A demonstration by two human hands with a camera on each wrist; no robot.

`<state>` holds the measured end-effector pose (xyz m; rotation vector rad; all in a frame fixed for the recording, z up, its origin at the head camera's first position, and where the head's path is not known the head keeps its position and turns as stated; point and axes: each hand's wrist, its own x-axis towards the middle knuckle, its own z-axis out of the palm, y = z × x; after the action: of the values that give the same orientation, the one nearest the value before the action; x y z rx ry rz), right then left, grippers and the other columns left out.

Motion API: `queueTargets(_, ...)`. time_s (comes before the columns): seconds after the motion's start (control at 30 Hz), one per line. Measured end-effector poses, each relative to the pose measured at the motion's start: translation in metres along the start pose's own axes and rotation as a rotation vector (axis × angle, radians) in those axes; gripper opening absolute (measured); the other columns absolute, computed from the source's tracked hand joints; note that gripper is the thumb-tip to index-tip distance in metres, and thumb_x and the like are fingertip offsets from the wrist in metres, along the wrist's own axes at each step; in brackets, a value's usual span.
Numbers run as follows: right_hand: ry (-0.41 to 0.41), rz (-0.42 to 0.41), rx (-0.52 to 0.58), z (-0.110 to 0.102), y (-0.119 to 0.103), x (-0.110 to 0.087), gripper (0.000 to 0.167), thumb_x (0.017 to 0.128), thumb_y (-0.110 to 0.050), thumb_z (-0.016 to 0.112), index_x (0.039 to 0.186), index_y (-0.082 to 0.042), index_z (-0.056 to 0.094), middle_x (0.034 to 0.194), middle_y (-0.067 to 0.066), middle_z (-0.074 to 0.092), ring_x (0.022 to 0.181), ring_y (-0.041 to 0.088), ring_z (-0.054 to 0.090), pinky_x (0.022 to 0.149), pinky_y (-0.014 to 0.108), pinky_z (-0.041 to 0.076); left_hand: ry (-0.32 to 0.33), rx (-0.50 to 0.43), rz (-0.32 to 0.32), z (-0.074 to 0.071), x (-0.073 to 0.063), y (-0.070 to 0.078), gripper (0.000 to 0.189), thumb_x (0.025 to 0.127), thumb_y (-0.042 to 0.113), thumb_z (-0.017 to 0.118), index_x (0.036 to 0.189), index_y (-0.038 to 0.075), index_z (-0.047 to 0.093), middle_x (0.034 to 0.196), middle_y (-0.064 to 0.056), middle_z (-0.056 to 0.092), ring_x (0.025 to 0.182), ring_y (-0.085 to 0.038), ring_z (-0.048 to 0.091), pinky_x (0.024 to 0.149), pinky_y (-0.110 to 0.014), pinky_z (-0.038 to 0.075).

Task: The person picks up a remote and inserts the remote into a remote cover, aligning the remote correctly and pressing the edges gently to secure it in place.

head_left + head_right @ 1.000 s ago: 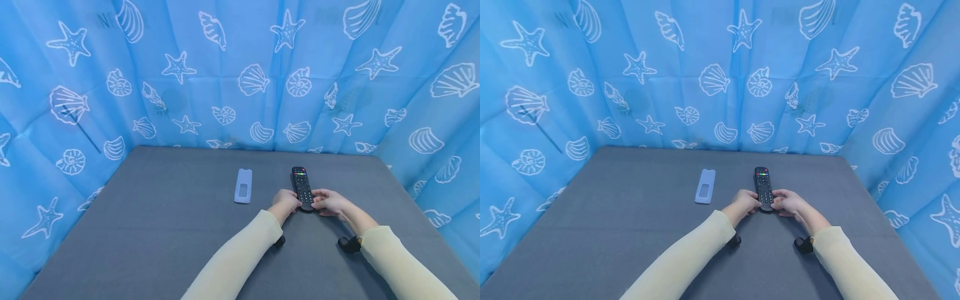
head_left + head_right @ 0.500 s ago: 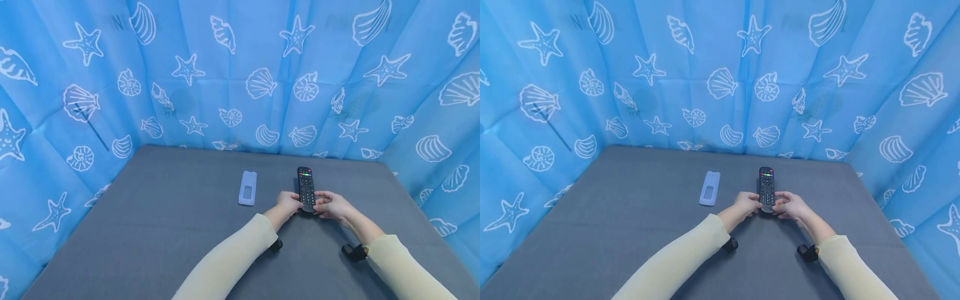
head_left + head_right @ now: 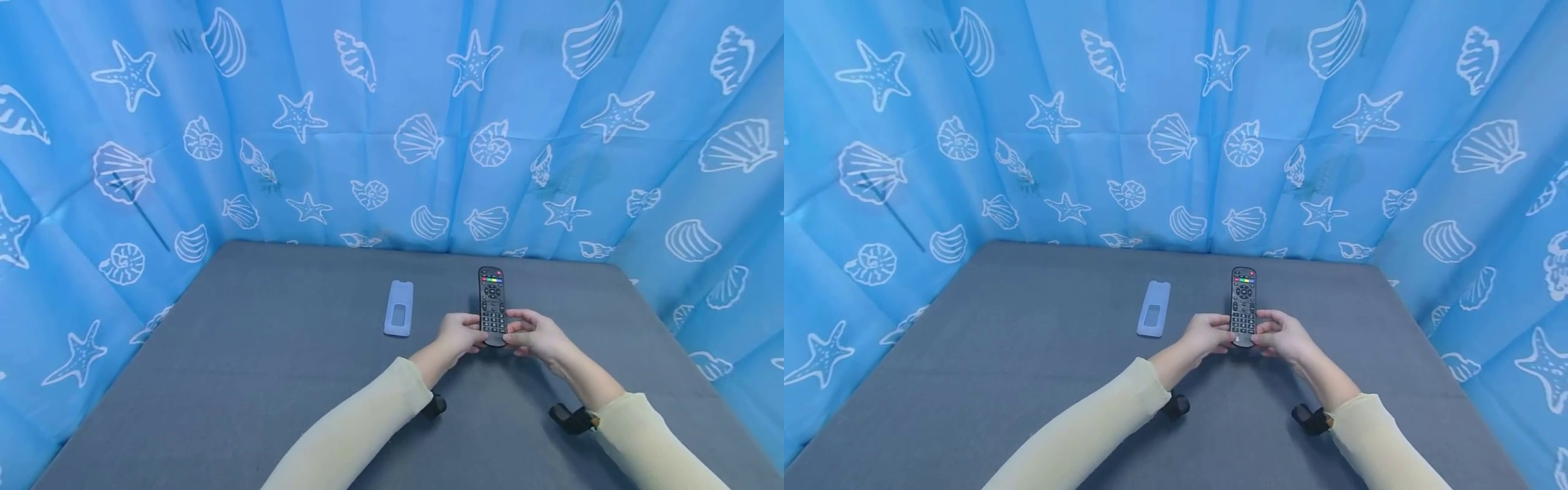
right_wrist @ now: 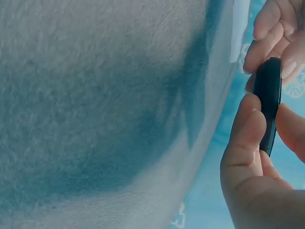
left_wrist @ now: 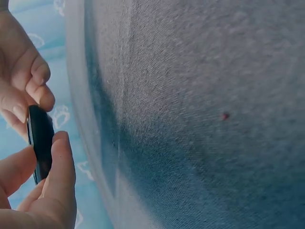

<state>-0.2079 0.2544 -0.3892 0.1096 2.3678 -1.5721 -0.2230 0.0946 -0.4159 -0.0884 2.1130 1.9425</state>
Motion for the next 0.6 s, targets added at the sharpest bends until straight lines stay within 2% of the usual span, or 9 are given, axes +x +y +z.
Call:
queueTargets(0.3, 0.007, -0.02, 0.014, 0.009, -0.003, -0.003, 0.062, 0.095, 0.0, 0.058, 0.146, 0.011, 0.024, 0.103, 0.011, 0.059, 0.079, 0.014, 0.063, 0.071, 0.034, 0.053, -0.034, -0.053, 0.006, -0.016, -0.009, 0.002, 0.033, 0.086, -0.005, 0.068, 0.119, -0.001, 0.067, 0.102, -0.009, 0.072, 0.079, -0.014, 0.066, 0.073, -0.032, 0.056)
queueTargets(0.6, 0.023, -0.032, 0.031, 0.017, -0.009, -0.008, 0.06, 0.096, -0.002, 0.057, 0.146, 0.01, 0.025, 0.104, 0.012, 0.059, 0.079, 0.013, 0.063, 0.069, 0.032, 0.052, -0.05, -0.057, 0.024, -0.025, -0.013, 0.0, 0.034, 0.087, -0.004, 0.068, 0.121, -0.001, 0.066, 0.104, -0.009, 0.072, 0.081, -0.015, 0.068, 0.072, -0.03, 0.056)
